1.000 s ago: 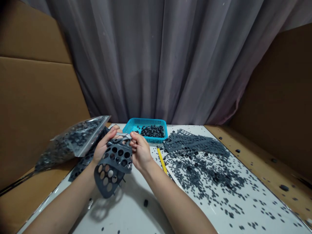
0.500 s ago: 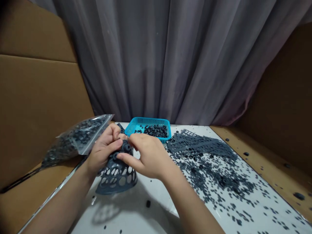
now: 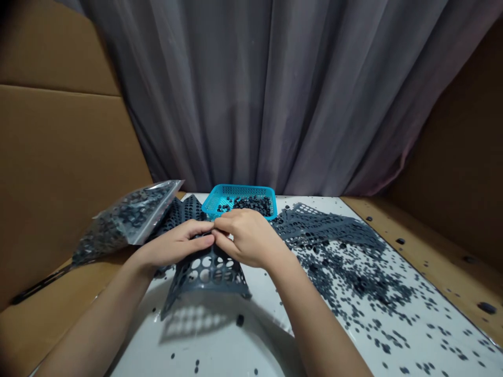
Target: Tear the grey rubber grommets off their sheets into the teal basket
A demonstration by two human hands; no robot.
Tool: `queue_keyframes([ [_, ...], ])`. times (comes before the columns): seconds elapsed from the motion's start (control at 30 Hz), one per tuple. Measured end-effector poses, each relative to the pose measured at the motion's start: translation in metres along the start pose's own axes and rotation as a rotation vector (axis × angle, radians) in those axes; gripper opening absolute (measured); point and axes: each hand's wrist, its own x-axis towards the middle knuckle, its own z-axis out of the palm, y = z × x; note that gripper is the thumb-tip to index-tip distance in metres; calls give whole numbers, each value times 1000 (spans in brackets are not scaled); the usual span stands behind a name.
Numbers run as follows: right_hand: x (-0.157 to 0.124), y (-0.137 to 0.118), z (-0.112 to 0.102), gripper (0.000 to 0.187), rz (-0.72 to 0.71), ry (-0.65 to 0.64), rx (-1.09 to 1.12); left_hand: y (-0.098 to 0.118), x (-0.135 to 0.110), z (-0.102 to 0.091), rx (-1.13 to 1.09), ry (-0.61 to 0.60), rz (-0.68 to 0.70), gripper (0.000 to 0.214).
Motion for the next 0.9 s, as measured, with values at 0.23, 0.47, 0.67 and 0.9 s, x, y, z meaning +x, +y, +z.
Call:
queue_keyframes([
  [0.23,1,3,-2,30,-1,21,131,-18,3,-1,-252,71,-70,35],
  [0.47,7,9,33,32,97,373,652,-18,21,29,-470,466,36,44],
  [0.67,20,-11,61,30,396,766,936,-7,31,46,-636,783,19,40],
  [0.9,35,16,74,39,651,847,1000,-20,44,56,-749,978,-71,30],
])
